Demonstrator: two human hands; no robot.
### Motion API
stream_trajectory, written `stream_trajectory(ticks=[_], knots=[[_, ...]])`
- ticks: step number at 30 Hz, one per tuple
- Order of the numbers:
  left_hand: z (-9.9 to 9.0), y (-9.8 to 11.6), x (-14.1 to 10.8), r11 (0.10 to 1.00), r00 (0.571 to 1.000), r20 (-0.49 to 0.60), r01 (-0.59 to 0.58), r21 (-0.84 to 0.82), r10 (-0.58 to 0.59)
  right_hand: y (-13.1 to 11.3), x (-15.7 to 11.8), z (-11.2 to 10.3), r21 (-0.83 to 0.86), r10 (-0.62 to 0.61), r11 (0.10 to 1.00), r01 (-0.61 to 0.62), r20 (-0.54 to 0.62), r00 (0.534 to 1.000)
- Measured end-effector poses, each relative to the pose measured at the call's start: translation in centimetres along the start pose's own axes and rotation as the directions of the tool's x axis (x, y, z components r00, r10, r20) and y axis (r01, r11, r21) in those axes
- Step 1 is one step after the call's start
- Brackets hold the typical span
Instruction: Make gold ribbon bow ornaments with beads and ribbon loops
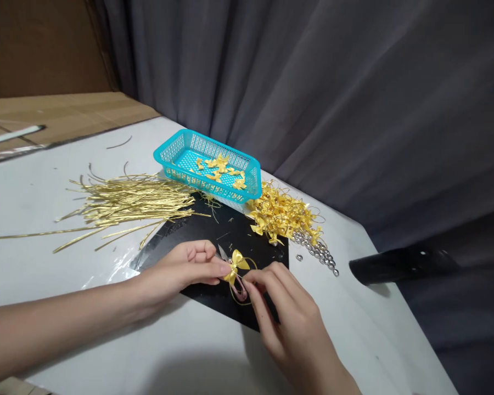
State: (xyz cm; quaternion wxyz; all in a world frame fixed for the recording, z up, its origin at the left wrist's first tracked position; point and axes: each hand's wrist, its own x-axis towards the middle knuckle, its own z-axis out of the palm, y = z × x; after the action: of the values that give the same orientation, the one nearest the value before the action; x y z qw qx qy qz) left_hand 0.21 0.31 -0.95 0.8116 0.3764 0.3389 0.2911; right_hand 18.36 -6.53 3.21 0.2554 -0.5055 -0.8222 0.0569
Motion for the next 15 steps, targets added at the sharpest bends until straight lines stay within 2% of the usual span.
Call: stream_trajectory(ticks=[15], knots=[[-0.03,0.02,0.04,0.996,1.0,-0.002,0.011,-0.091,-0.011,0.07,0.02,-0.25,0.003,0.007,1.0,-0.008,0.014,1.0]])
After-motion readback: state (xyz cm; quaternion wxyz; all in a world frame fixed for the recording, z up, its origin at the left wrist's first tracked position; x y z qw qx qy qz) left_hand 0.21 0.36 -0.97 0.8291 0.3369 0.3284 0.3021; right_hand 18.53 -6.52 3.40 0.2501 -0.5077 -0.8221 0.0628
